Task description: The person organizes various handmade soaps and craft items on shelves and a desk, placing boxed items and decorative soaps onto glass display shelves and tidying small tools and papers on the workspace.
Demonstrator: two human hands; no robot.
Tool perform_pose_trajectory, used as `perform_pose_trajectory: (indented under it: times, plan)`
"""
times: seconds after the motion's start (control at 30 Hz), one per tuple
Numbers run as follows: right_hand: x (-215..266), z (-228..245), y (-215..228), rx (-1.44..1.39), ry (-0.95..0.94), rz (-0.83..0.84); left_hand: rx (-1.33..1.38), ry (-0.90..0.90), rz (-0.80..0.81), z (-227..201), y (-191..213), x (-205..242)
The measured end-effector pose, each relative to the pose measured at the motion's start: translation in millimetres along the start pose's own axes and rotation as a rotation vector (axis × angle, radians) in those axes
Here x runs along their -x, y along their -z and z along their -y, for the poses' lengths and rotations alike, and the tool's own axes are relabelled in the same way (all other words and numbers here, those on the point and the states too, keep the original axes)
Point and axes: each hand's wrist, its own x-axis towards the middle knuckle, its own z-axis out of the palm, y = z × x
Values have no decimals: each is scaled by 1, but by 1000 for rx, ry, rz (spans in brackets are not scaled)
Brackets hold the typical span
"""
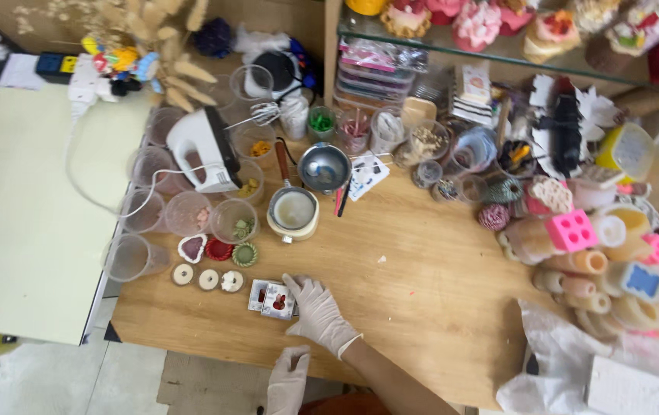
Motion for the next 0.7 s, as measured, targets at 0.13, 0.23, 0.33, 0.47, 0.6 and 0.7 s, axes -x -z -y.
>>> perform_pose_trajectory:
  times: [0.13, 0.23, 0.33, 0.47, 0.6, 0.7]
  plan:
    - [-10, -5, -36, 125, 97, -49, 84, 24, -265, -1, -16, 17]
    - [-16, -16, -48, 88, 15, -52, 123, 120, -326, -1, -18, 25]
    - [-8, -26, -44, -13, 31, -47, 130, -89, -519, -2, -32, 37]
    - [7, -42, -20, -256, 0, -184, 182, -37, -372, 4, -26, 35]
    - [27, -74, -11, -342, -39, -366, 28, -74, -311, -4, -6, 10]
    - [43, -94, -11, -413, -120, -423, -190, -194, -202, -27, 13, -23]
